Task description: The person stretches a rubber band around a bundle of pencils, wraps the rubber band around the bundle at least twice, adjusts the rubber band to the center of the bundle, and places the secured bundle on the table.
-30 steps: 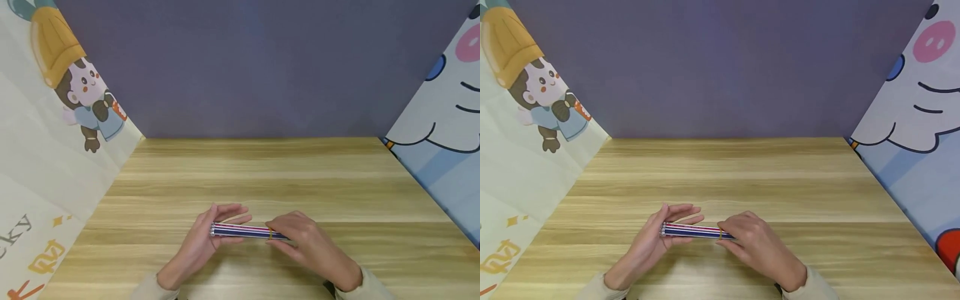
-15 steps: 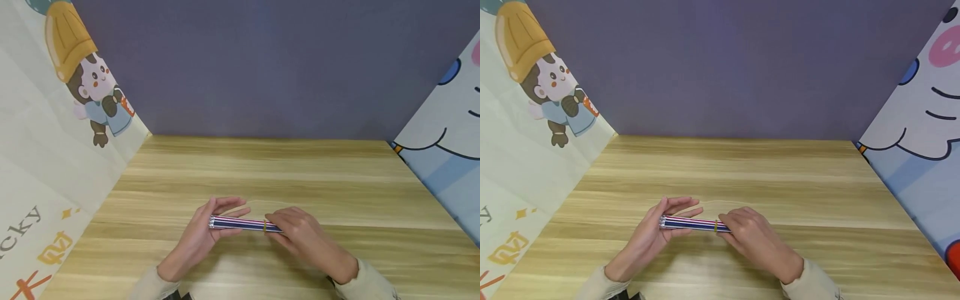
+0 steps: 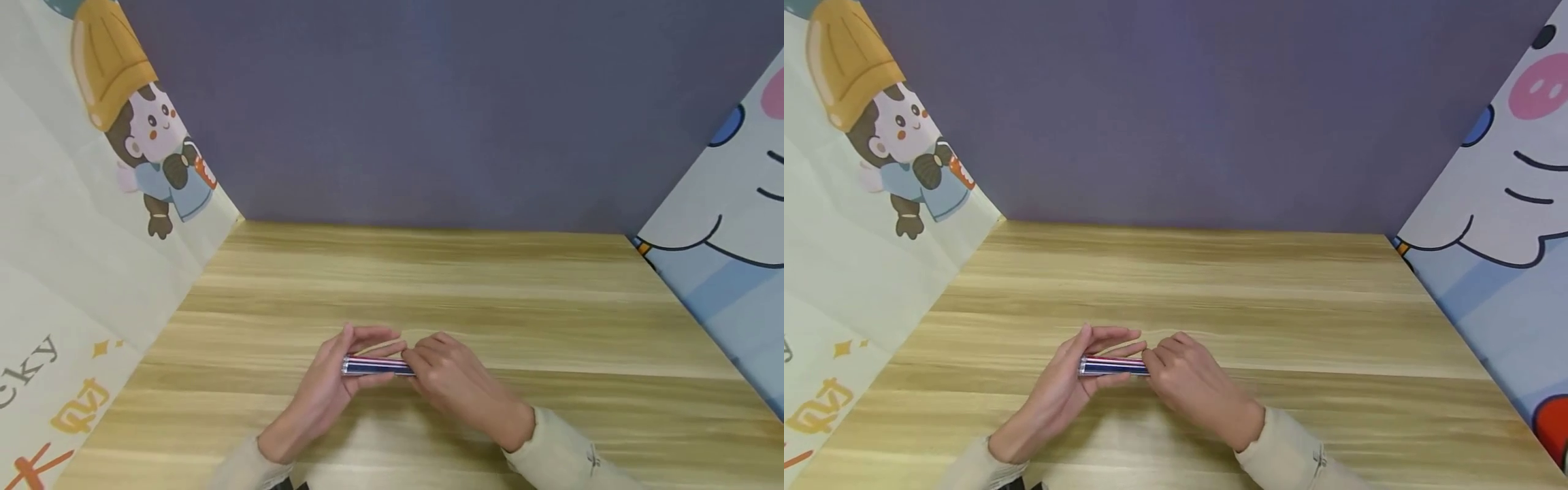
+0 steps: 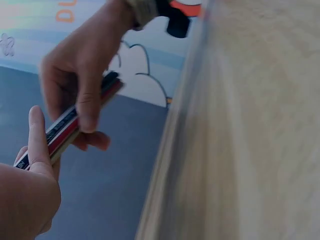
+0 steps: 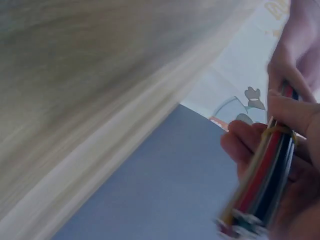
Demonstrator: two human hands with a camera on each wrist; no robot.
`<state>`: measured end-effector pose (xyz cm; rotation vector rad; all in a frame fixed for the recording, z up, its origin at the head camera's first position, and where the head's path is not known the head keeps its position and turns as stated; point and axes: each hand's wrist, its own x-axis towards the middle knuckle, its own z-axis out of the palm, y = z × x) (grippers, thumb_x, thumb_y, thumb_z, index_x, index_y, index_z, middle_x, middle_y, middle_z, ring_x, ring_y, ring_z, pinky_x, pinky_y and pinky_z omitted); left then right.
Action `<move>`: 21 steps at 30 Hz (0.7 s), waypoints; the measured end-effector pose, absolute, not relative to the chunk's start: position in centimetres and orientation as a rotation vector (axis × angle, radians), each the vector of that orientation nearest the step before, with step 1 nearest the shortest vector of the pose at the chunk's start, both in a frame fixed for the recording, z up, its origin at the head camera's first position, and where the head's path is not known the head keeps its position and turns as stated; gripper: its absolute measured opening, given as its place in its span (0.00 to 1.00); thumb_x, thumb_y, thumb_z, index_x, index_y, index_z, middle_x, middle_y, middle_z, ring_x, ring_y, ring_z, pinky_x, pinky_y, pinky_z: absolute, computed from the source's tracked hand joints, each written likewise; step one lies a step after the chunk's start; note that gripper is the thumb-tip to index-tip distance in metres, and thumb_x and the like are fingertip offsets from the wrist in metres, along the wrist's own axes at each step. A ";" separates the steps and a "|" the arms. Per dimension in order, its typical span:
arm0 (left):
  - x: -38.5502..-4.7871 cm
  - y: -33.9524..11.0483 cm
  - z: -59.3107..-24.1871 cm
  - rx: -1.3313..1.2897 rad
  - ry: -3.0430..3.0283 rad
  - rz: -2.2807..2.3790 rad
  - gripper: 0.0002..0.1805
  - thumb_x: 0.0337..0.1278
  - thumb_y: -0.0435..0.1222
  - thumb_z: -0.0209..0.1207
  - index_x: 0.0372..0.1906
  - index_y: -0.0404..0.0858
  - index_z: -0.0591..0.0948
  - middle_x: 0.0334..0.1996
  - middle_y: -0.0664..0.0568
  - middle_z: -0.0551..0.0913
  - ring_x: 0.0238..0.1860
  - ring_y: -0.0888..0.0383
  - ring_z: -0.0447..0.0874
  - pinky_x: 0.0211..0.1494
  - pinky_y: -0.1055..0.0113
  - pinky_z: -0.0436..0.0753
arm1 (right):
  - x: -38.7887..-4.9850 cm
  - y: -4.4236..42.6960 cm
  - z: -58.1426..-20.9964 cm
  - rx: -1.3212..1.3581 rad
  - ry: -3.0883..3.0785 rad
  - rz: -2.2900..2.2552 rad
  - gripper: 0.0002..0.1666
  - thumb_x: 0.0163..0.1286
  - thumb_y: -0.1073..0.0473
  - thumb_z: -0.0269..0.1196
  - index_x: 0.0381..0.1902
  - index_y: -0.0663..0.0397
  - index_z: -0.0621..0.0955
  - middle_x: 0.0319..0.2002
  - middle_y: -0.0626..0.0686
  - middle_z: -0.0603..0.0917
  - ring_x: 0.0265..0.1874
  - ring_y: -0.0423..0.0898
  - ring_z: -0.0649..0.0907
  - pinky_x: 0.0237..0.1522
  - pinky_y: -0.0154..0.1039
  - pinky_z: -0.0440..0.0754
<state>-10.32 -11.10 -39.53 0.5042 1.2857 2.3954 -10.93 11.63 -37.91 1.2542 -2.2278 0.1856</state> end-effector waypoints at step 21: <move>-10.3 -11.0 -39.5 0.416 1.317 2.380 0.32 0.81 0.51 0.33 0.63 0.28 0.72 0.66 0.35 0.72 0.66 0.41 0.73 0.60 0.51 0.80 | -10.8 11.0 -37.6 1.231 -2.282 -0.022 0.18 0.59 0.49 0.74 0.32 0.56 0.80 0.24 0.46 0.85 0.24 0.40 0.82 0.32 0.35 0.80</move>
